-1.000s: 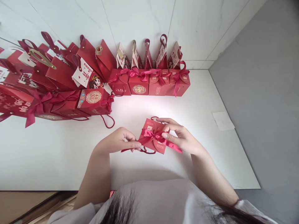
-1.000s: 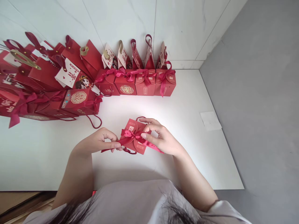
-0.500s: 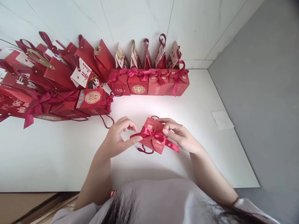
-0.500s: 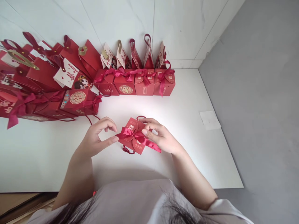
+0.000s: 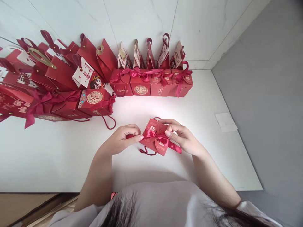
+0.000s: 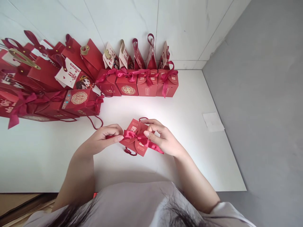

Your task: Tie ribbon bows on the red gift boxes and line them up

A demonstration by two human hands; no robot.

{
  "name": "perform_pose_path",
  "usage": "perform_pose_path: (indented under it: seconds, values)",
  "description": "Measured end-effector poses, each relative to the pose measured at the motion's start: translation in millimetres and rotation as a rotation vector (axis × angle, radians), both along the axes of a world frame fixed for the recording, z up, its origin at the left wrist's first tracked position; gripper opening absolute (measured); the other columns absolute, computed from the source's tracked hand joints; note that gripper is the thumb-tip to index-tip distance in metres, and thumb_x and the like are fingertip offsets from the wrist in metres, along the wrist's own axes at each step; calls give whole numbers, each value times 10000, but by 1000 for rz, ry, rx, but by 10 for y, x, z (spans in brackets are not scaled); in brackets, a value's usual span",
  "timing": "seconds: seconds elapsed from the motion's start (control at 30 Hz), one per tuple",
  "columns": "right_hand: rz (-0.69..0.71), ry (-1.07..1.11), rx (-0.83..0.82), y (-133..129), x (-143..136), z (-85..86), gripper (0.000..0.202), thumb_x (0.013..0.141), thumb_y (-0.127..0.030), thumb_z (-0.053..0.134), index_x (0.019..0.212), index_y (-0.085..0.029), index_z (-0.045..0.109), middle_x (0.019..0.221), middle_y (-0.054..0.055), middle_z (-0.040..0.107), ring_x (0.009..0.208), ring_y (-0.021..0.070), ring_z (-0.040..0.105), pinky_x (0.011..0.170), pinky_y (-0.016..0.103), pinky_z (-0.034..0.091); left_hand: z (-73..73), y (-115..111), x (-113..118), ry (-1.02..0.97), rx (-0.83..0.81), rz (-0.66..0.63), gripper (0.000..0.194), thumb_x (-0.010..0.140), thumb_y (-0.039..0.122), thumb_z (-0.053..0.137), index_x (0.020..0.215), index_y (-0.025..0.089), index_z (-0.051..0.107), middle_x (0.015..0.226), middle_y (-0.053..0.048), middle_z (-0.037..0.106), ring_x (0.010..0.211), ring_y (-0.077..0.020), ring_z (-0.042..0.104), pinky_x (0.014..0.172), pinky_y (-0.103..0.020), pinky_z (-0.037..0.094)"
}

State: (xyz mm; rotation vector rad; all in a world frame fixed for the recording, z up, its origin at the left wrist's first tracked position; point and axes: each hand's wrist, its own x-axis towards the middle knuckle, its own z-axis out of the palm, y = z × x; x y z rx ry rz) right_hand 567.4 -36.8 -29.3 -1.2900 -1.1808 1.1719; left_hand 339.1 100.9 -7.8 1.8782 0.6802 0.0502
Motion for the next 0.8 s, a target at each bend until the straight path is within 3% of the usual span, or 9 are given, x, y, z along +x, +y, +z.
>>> perform_pose_path:
  seconds: [0.23,0.33,0.47,0.57,0.67,0.8]
  values:
    - [-51,-44,24,-4,4,-12,312,946,-359,591,668,-219,587,1316,27,561,1305,244,482,1087,409,363,23,21,-8,-15,-56,-66,389,900,362,571,588,149,479,836,-16,572,701,-109,504,648,-244,393]
    - [-43,-14,31,-5,16,-2,317,952,-372,579,676,-221,608,1312,38,565,1312,256,475,1090,428,361,70,33,-32,41,-133,-134,367,893,380,581,609,147,582,766,-23,625,672,-112,538,626,-236,410]
    - [10,61,15,-2,14,-8,298,957,-383,567,712,-228,632,1326,44,554,1331,264,462,1101,453,366,134,10,-66,167,-371,-252,353,895,438,570,773,158,747,727,-63,717,667,-150,632,609,-238,465]
    - [42,70,12,6,-4,-29,247,932,-373,609,729,-238,641,1330,36,558,1355,262,438,1111,450,369,141,-44,-55,158,-395,-273,344,854,461,615,781,166,775,771,-80,743,701,-181,661,602,-248,484]
    - [24,50,1,18,-7,-33,217,915,-373,632,741,-244,644,1342,29,561,1340,259,456,1092,436,395,112,-88,-16,121,-335,-247,342,837,466,632,754,166,774,740,-64,720,657,-164,634,578,-242,468]
    - [-69,27,3,29,15,-9,252,929,-370,613,717,-237,643,1376,19,542,1290,242,509,1095,418,392,63,-86,34,27,-228,-41,348,877,454,587,760,169,749,816,-57,692,638,-120,561,560,-230,441]
